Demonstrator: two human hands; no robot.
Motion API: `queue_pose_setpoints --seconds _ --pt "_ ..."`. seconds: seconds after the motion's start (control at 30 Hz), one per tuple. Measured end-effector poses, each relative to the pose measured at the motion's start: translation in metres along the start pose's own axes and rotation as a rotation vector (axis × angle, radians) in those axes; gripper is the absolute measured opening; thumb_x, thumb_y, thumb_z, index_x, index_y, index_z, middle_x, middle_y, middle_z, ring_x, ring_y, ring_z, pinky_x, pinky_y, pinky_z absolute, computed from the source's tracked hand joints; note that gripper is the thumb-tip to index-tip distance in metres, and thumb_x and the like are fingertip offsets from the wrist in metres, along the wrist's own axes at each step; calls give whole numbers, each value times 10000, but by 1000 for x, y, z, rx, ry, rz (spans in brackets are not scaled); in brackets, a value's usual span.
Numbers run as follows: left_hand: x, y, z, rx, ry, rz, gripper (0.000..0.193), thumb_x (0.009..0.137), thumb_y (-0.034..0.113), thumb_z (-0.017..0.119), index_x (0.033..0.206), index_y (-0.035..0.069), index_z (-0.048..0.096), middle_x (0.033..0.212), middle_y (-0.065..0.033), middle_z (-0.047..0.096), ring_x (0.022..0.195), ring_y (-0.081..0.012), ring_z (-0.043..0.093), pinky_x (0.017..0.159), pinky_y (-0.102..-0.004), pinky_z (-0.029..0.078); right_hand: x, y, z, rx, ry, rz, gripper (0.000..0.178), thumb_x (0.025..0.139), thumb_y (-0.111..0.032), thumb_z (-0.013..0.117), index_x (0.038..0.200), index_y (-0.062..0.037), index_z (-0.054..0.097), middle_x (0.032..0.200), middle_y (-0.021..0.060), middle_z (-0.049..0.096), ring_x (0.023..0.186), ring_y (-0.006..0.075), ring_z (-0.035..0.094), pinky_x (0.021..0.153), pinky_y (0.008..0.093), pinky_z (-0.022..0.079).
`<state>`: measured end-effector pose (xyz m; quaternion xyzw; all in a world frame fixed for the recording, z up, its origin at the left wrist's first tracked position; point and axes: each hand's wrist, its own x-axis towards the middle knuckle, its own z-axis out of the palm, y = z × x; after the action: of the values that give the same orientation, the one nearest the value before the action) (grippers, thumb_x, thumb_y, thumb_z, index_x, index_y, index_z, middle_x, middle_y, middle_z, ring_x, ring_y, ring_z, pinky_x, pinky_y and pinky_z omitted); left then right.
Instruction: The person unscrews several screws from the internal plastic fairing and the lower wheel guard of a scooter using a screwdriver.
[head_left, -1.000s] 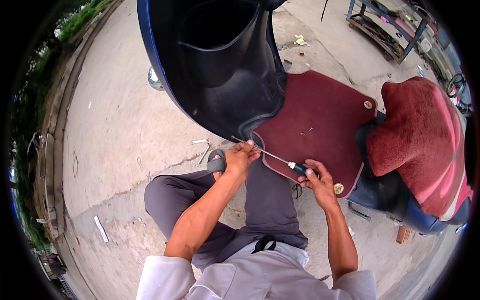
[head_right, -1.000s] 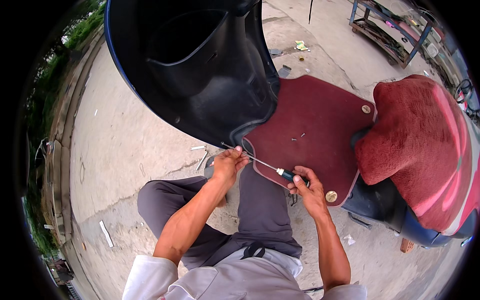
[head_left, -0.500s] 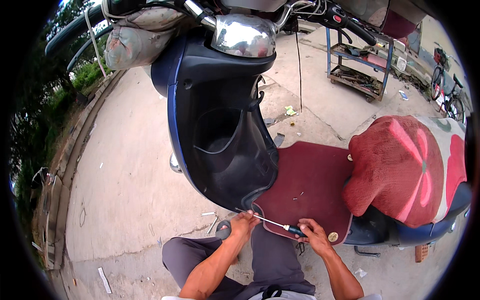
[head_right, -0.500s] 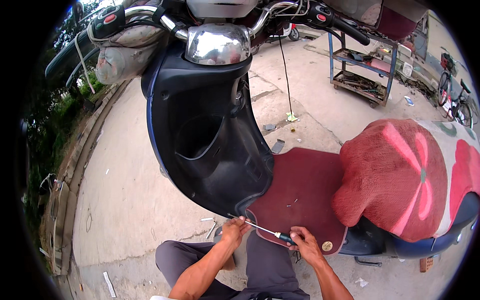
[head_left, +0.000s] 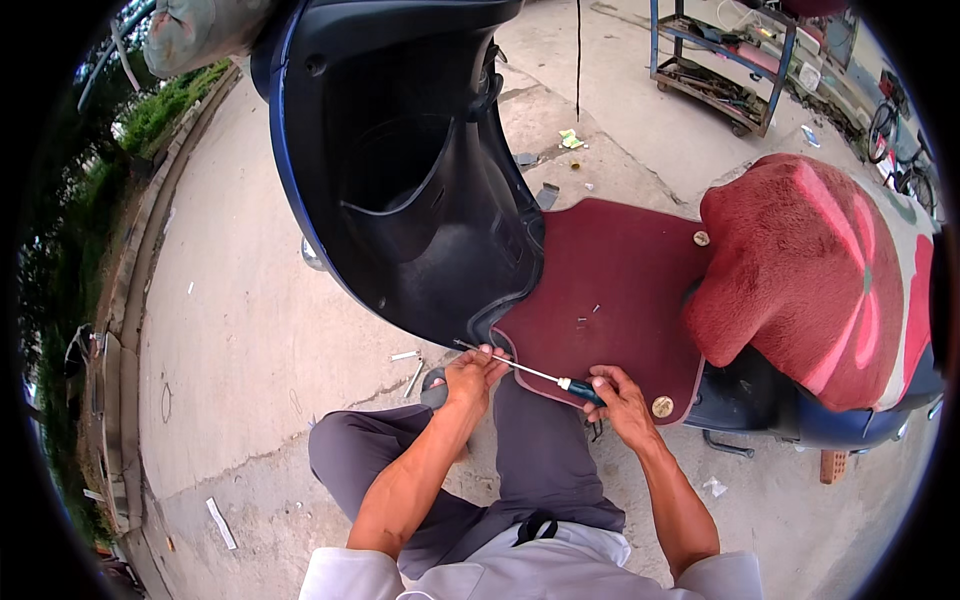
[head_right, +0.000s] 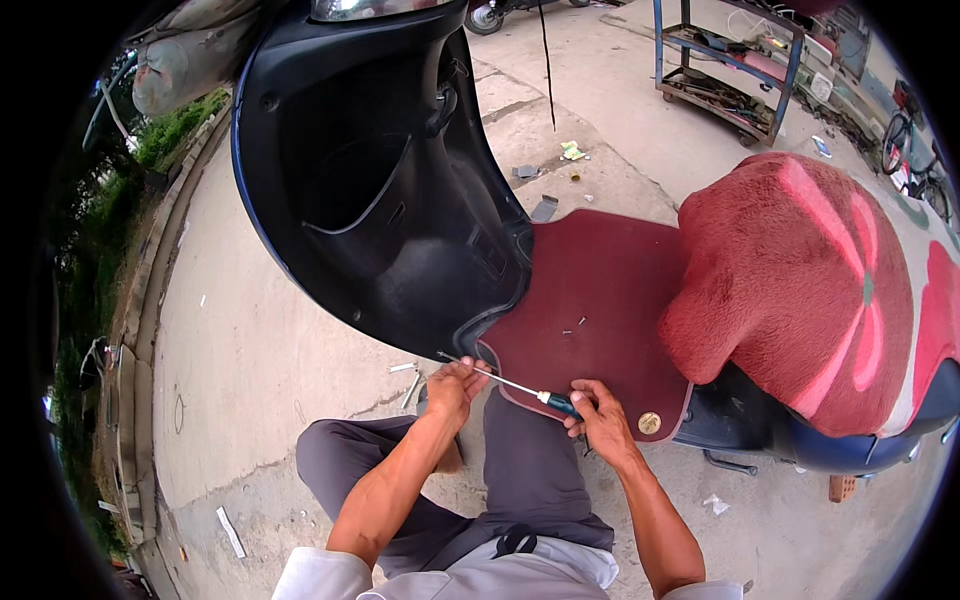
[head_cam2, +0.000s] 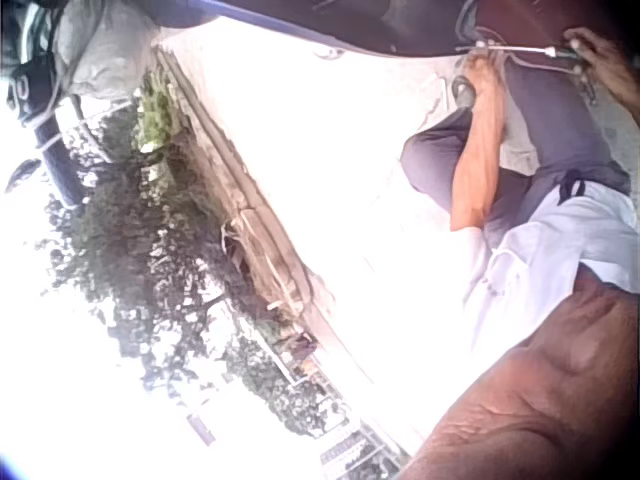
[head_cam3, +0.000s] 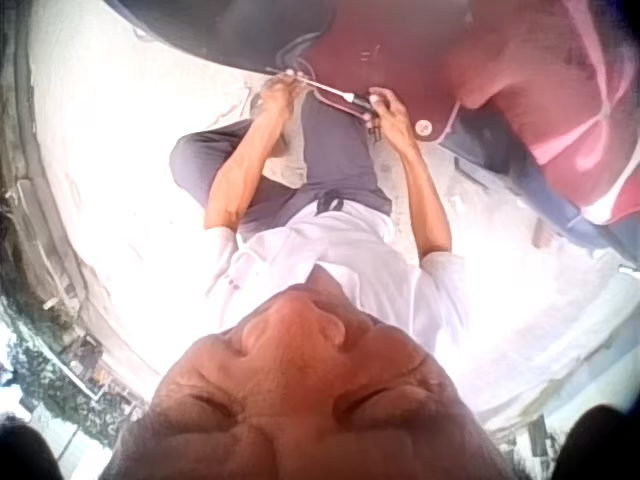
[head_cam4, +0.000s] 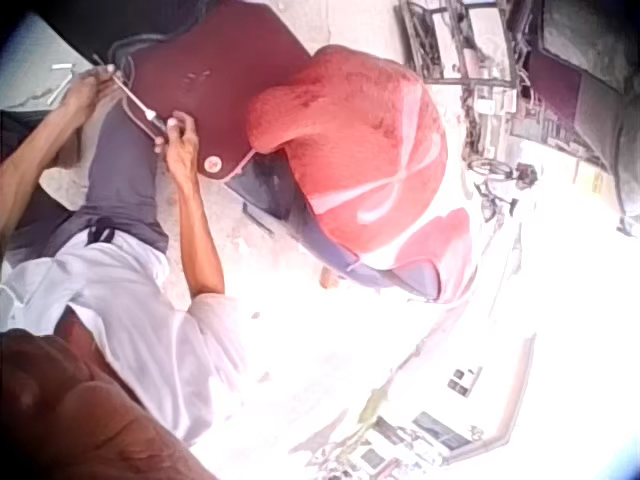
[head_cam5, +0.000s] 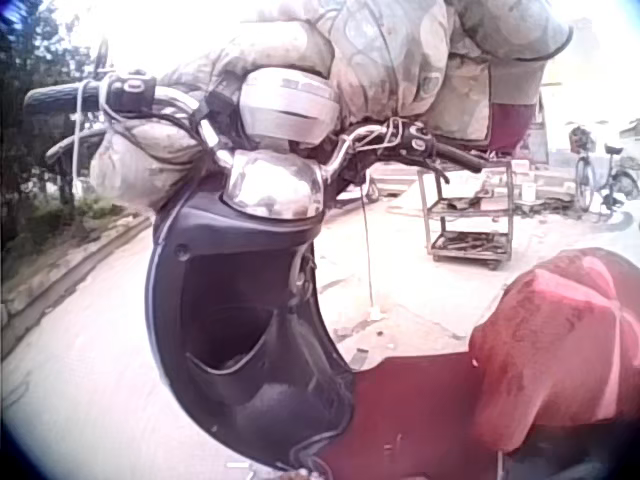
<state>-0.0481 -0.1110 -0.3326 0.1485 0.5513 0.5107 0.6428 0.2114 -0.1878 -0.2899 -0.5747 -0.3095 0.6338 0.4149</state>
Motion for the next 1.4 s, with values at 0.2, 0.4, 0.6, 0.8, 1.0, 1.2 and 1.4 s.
queue_pose_setpoints --seconds 0.2,0.4,0.6,0.8,1.0,1.2,1.4 --pt "-9 6 4 -110 -25 -32 133 986 158 661 963 42 600 968 -109 706 907 -241 717 823 -368 604 3 14 -5 -288 -1 -69 225 925 -31 655 1149 -14 655 1082 104 646 828 136 646 738 267 528" --pt "-6 6 1 -2 29 -32 156 969 162 689 930 32 611 915 -94 697 825 -187 710 748 -288 623 -1 12 -4 -216 -12 -218 333 859 19 703 1188 -6 657 1156 73 655 1000 171 649 891 289 498" --pt "-12 13 -1 15 -4 -34 133 1017 150 600 1014 21 631 983 -118 719 864 -210 716 769 -335 616 4 -4 -6 -218 -123 23 309 902 -44 694 1208 -22 664 1081 60 681 866 164 647 793 300 508" --pt "-38 35 5 1422 -95 619 107 958 90 588 990 11 652 967 -96 678 890 -256 681 700 -365 571 1 13 -4 -311 -12 -320 284 839 45 688 1111 -35 702 1071 54 665 950 157 637 825 280 493" --pt "-14 59 11 2268 103 1282 128 817 136 612 864 58 702 940 -50 611 956 -215 545 772 -343 406 -4 7 3 -266 13 -455 331 766 96 691 1073 -25 707 1121 58 645 1051 164 619 913 276 470" --pt "1 58 8 2389 62 1179 135 818 146 625 857 70 730 906 -60 659 934 -213 606 793 -336 457 -8 0 -1 -248 29 -511 316 797 98 674 1086 -28 701 1132 74 646 1057 194 630 909 291 486" --pt "9 58 20 2274 -191 1062 114 790 85 644 874 53 714 931 -95 698 1019 -254 654 886 -365 536 -20 -4 -28 -97 103 -419 265 828 62 717 1078 -25 707 1135 40 644 1036 129 614 838 264 505"
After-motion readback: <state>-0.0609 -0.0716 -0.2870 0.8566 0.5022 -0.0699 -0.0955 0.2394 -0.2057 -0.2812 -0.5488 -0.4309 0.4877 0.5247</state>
